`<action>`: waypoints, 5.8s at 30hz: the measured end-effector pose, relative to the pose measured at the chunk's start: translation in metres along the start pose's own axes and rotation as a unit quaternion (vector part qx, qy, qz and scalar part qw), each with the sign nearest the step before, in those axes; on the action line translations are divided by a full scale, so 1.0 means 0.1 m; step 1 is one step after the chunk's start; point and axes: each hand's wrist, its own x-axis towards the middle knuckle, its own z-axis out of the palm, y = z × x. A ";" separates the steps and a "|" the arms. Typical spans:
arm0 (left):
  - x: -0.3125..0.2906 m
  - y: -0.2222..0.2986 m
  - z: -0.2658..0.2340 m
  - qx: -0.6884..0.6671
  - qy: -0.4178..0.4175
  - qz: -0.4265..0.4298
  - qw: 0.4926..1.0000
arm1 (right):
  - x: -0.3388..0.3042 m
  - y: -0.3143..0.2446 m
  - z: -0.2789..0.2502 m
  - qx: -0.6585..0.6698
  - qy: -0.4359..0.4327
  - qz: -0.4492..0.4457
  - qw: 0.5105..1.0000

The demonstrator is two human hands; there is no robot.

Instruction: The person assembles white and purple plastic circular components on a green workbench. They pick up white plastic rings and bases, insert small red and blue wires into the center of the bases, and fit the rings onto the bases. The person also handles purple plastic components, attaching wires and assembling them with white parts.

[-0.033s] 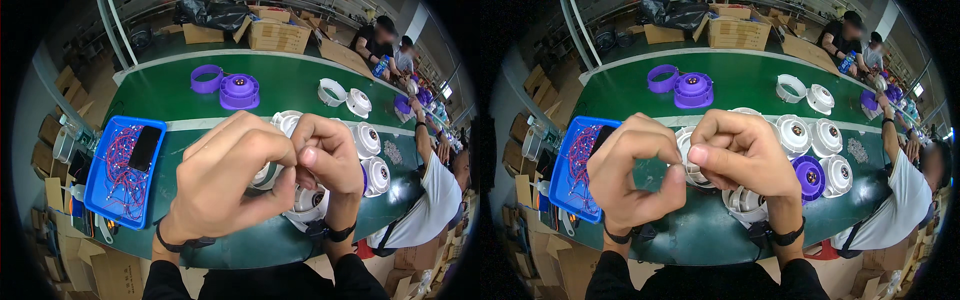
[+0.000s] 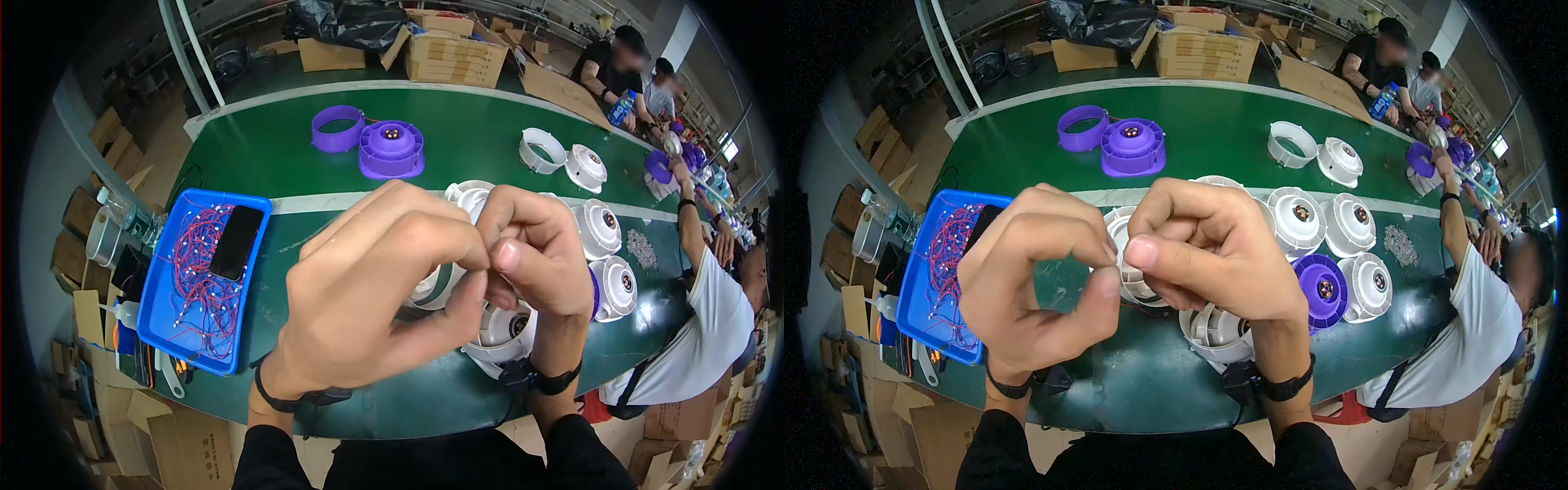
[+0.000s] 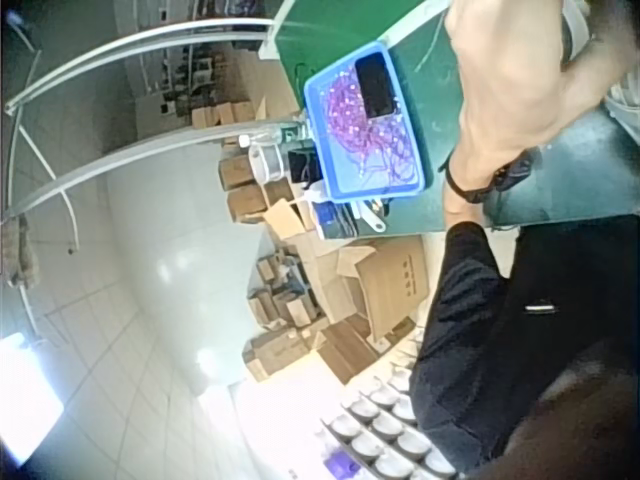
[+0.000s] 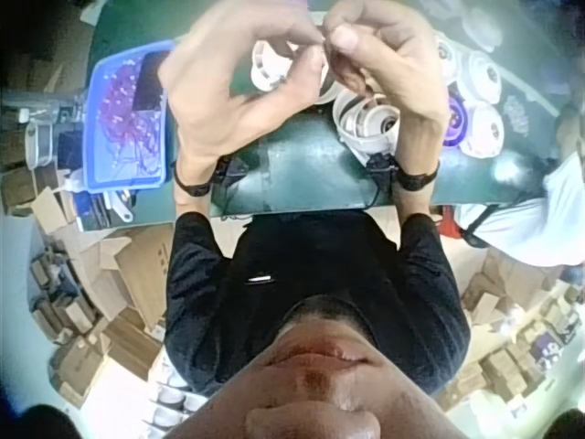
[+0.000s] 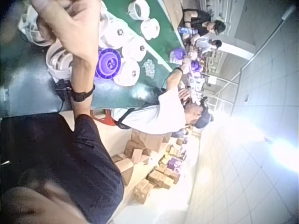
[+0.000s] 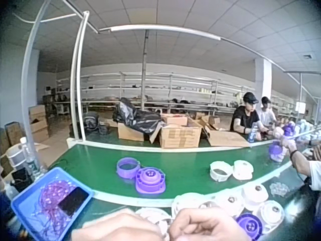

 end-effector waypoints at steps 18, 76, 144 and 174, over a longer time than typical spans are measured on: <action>-0.06 0.08 -0.25 -0.050 -0.029 0.050 0.997 | 0.11 0.18 0.13 0.021 -0.036 -0.073 0.996; -0.24 -0.02 -0.51 -0.028 -0.041 0.024 0.998 | 0.48 0.36 0.22 0.050 0.058 -0.117 0.990; -0.95 -1.67 0.09 0.133 -0.369 -0.301 0.869 | -0.12 -0.11 0.41 -0.018 -0.229 -0.283 0.931; -0.61 -1.36 -0.46 0.063 -0.448 -0.333 0.828 | -0.27 0.14 0.59 0.035 -0.153 -0.278 0.948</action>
